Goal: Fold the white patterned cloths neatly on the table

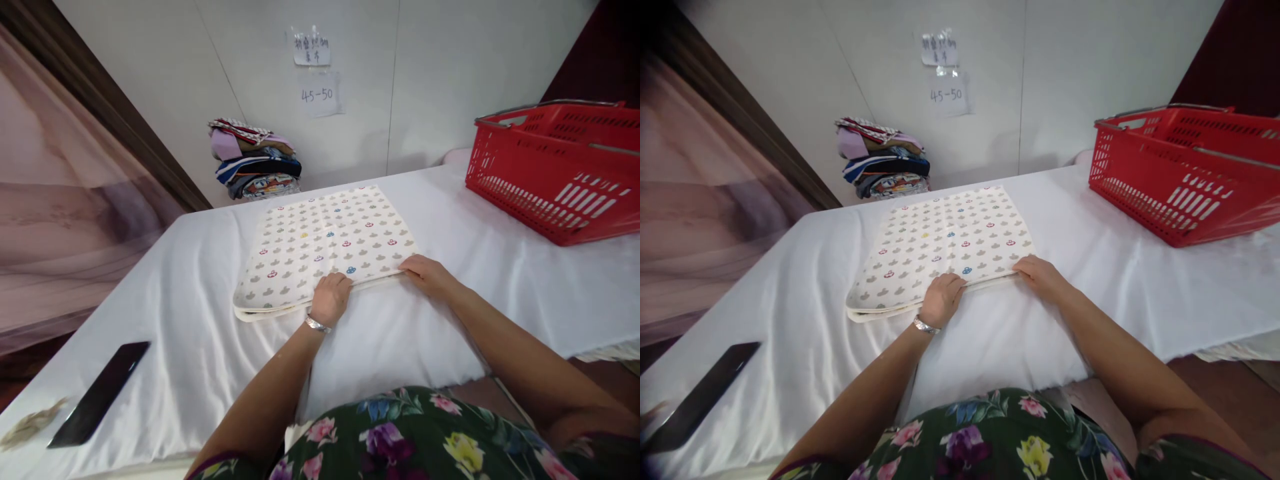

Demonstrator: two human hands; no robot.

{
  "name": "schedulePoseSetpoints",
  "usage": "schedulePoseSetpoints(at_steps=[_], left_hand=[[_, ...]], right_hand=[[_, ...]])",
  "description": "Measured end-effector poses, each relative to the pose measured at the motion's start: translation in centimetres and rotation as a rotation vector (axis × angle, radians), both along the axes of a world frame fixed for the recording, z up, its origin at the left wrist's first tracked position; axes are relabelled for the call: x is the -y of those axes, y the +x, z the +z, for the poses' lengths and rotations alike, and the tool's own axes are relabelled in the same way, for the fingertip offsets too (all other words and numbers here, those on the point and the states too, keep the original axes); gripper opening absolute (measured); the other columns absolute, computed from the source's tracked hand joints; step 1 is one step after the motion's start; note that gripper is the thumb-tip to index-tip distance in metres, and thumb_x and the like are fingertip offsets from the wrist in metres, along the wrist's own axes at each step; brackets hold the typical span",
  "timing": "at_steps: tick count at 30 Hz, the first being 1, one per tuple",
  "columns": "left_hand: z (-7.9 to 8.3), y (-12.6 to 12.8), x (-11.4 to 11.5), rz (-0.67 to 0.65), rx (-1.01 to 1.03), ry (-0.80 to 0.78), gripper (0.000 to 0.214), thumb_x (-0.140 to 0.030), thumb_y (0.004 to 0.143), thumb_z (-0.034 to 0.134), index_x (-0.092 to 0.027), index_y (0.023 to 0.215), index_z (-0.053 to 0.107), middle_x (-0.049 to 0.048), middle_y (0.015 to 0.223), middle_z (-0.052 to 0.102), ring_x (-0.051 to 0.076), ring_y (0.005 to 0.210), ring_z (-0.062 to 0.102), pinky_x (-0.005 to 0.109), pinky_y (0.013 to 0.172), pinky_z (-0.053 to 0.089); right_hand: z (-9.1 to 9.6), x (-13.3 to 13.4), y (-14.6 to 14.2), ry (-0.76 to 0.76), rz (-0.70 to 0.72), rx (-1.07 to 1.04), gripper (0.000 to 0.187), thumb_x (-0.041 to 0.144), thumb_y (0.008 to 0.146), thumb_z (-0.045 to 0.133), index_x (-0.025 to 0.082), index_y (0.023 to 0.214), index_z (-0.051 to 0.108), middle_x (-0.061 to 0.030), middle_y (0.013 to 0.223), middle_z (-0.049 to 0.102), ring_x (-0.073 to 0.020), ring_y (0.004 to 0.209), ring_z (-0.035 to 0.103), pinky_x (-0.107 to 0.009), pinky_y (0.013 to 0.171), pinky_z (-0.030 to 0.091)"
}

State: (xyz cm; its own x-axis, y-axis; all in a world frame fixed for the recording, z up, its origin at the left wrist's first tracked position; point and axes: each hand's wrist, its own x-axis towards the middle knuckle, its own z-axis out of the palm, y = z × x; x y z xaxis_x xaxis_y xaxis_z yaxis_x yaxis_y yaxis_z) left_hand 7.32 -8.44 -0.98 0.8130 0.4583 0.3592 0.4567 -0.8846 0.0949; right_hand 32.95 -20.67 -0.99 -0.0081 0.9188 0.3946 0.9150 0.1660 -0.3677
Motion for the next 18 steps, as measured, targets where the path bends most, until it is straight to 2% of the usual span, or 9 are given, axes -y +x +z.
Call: schedulePoseSetpoints(at_steps=[7,12,18], left_hand=[[0.17,-0.11,0.07,-0.039,-0.095,0.024,0.021,-0.023,0.089,0.041,-0.022,0.091,0.062,0.0045,0.087,0.059,0.018,0.08,0.05,0.032,0.07,0.038],[0.22,-0.29,0.15,-0.04,-0.041,0.031,0.023,-0.023,0.09,0.039,-0.022,0.092,0.062,0.0052,0.089,0.059,0.018,0.083,0.049,0.031,0.072,0.038],[0.17,-0.29,0.22,-0.065,-0.086,0.015,0.021,-0.022,0.089,0.04,-0.021,0.089,0.061,0.0043,0.087,0.059,0.018,0.082,0.05,0.031,0.071,0.039]], right_hand=[[-0.43,0.06,0.24,-0.041,0.021,0.063,0.026,0.018,0.085,0.04,0.025,0.095,0.063,-0.0039,0.097,0.064,-0.0189,0.09,0.057,-0.034,0.076,0.048],[-0.58,0.04,0.4,-0.017,0.048,0.05,0.026,0.016,0.085,0.04,0.024,0.096,0.062,-0.0044,0.097,0.063,-0.0185,0.091,0.056,-0.034,0.077,0.047],[-0.24,0.0,0.15,-0.019,0.091,0.059,0.027,0.015,0.085,0.039,0.024,0.094,0.063,-0.0051,0.099,0.062,-0.0192,0.092,0.054,-0.037,0.08,0.045]])
